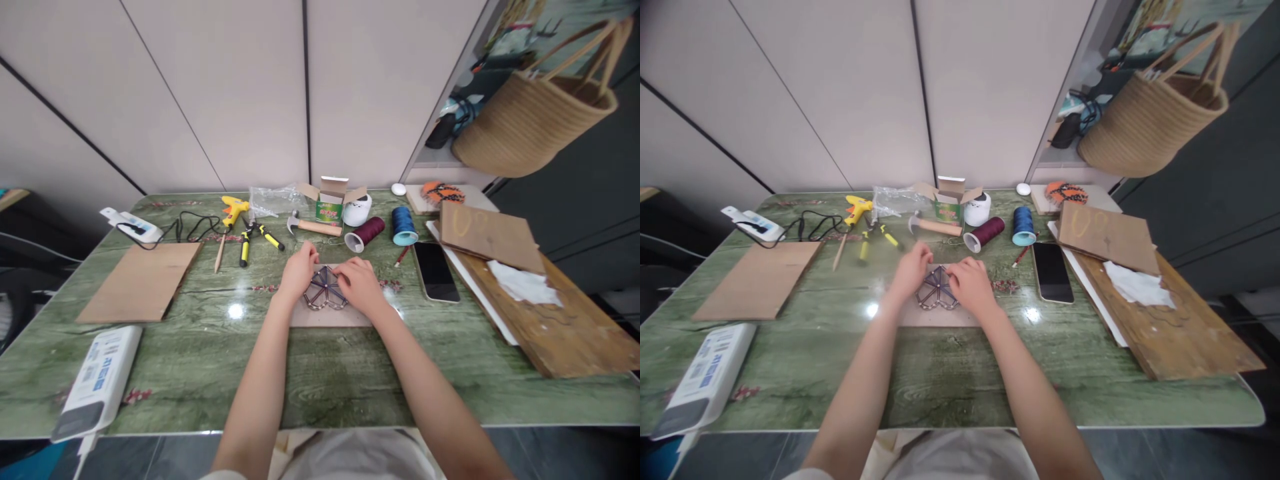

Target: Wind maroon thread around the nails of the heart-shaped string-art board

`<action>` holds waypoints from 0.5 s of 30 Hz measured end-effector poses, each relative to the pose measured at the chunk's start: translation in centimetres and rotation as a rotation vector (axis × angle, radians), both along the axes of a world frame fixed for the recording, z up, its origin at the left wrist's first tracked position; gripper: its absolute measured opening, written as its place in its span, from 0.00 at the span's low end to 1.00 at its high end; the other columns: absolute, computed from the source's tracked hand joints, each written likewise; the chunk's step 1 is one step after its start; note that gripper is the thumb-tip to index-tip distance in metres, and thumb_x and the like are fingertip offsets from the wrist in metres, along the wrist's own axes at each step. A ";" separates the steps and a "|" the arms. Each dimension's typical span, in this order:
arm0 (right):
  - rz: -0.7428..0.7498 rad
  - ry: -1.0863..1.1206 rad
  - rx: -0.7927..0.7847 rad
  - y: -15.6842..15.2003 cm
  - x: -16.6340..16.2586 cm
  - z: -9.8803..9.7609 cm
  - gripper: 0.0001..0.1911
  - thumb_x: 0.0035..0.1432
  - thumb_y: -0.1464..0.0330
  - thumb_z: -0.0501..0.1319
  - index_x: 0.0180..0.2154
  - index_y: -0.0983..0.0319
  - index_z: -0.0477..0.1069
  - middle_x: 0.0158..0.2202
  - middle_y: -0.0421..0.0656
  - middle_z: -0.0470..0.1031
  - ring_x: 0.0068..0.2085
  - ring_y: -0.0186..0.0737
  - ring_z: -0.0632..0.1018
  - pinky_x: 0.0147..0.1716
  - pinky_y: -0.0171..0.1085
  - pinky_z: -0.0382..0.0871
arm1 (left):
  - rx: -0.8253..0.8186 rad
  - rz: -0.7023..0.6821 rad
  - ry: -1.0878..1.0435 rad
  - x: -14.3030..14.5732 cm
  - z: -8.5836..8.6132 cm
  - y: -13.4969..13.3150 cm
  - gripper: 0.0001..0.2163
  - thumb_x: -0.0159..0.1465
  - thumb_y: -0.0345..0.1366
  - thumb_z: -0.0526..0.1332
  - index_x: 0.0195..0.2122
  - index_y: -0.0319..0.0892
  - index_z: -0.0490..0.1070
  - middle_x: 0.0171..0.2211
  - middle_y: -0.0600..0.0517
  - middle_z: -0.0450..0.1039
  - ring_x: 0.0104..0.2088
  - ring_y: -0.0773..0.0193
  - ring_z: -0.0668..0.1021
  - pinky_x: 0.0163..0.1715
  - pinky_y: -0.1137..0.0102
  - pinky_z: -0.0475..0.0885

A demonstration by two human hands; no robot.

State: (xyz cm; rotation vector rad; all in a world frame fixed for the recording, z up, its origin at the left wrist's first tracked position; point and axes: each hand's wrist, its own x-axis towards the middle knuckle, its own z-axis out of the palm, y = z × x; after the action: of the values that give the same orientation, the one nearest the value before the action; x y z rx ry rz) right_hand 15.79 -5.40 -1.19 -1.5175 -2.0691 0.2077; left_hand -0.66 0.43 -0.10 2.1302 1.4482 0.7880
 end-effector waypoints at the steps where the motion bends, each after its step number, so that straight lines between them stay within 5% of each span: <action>1: 0.001 -0.003 0.005 0.0 0.0 0.0 0.11 0.54 0.75 0.54 0.36 0.60 0.73 0.34 0.43 0.76 0.41 0.43 0.69 0.43 0.42 0.57 | 0.007 0.020 -0.032 0.1 0.0 0.0 0.05 0.64 0.32 0.49 0.32 0.43 0.62 0.28 0.53 0.70 0.28 0.65 0.72 0.32 0.72 0.64; 11: 0.032 -0.096 0.063 -0.2 0.1 0.4 0.14 0.57 0.74 0.53 0.43 0.59 0.73 0.40 0.43 0.76 0.43 0.42 0.69 0.44 0.43 0.55 | -0.183 0.086 -0.585 1.6 -0.6 0.2 0.04 0.64 0.34 0.50 0.31 0.43 0.59 0.29 0.54 0.73 0.29 0.68 0.77 0.32 0.73 0.70; 15: -0.010 -0.071 0.037 -0.1 0.0 0.2 0.15 0.57 0.74 0.53 0.43 0.59 0.73 0.39 0.43 0.76 0.43 0.42 0.69 0.42 0.42 0.56 | -0.246 0.118 -0.623 1.5 -1.2 0.6 0.04 0.64 0.33 0.50 0.31 0.43 0.58 0.29 0.53 0.73 0.28 0.68 0.78 0.32 0.72 0.71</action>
State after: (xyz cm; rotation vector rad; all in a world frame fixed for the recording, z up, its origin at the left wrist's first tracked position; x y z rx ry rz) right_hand 15.78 -5.51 -1.00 -1.5330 -2.1086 0.1128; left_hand 0.85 0.98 -1.29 1.4437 1.2516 1.1250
